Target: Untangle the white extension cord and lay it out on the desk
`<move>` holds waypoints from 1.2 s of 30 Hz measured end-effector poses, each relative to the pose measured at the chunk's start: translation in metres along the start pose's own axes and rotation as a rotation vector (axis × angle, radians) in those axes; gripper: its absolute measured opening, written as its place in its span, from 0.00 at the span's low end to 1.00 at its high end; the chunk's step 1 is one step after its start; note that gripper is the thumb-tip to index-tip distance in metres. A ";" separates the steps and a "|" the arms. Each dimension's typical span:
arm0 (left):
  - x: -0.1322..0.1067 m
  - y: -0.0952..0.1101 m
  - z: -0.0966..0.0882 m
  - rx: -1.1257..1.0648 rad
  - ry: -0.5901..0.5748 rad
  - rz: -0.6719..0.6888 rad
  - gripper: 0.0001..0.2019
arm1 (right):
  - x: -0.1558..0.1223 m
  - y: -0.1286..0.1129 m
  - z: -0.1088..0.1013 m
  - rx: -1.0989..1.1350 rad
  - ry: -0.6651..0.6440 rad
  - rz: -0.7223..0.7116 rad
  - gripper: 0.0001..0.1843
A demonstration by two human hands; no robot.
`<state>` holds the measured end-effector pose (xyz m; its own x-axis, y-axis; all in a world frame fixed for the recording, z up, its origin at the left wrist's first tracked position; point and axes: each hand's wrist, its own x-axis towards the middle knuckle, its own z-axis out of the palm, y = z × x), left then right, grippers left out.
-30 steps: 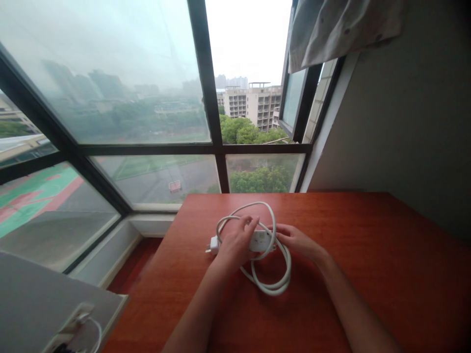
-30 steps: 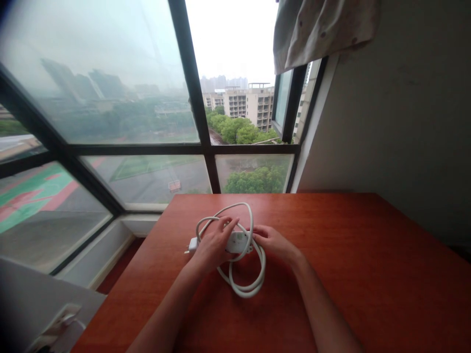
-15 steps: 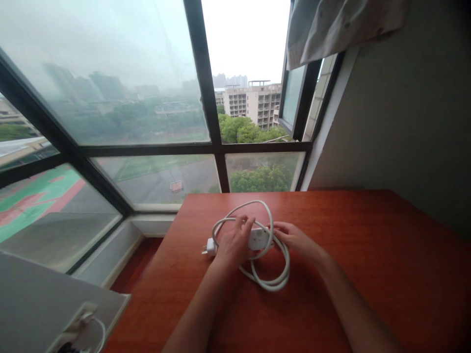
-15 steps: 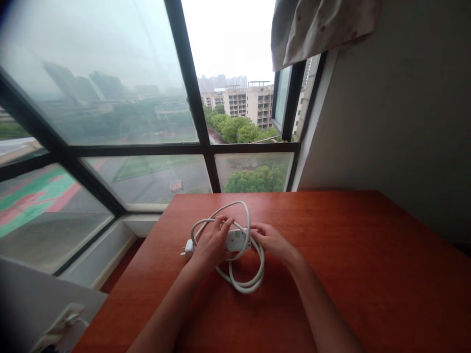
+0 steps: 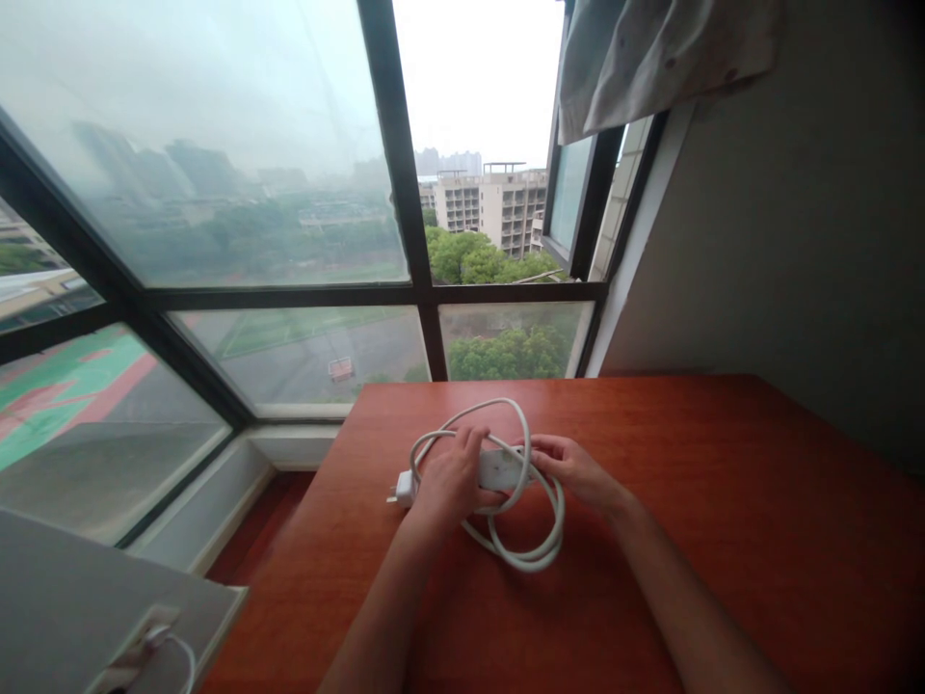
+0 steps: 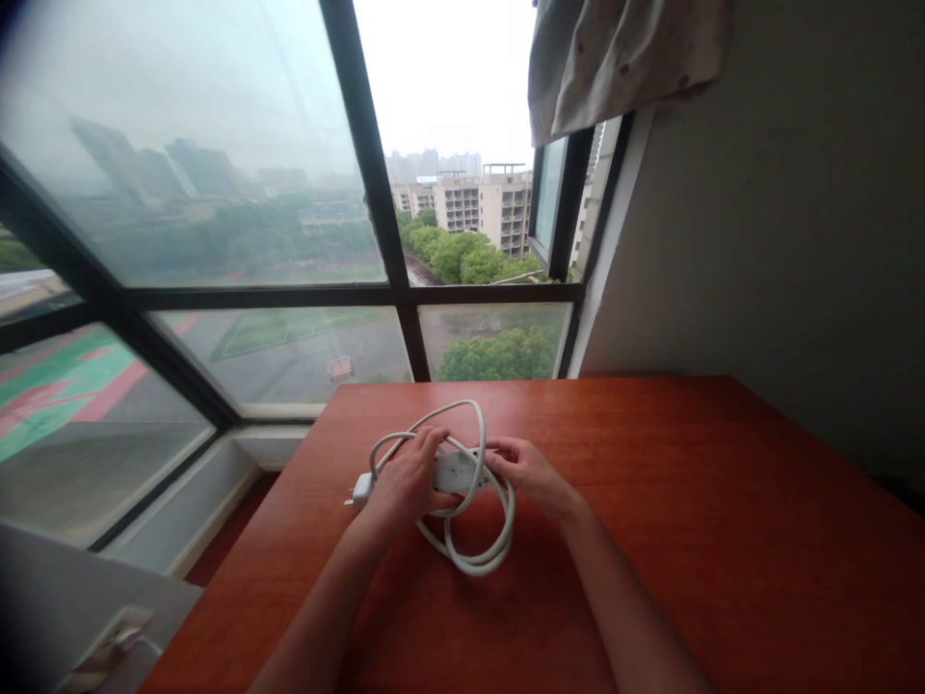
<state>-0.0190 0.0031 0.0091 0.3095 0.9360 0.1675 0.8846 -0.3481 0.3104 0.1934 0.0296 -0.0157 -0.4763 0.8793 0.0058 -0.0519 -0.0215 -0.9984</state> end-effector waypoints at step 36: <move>-0.007 0.016 -0.002 -0.118 -0.145 0.336 0.12 | -0.013 -0.013 -0.050 0.142 0.474 -0.113 0.20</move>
<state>-0.0082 -0.0090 0.0146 0.6292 0.7632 0.1471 0.6814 -0.6327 0.3678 0.2438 0.0423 -0.0056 -0.0114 0.9985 0.0542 -0.2146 0.0505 -0.9754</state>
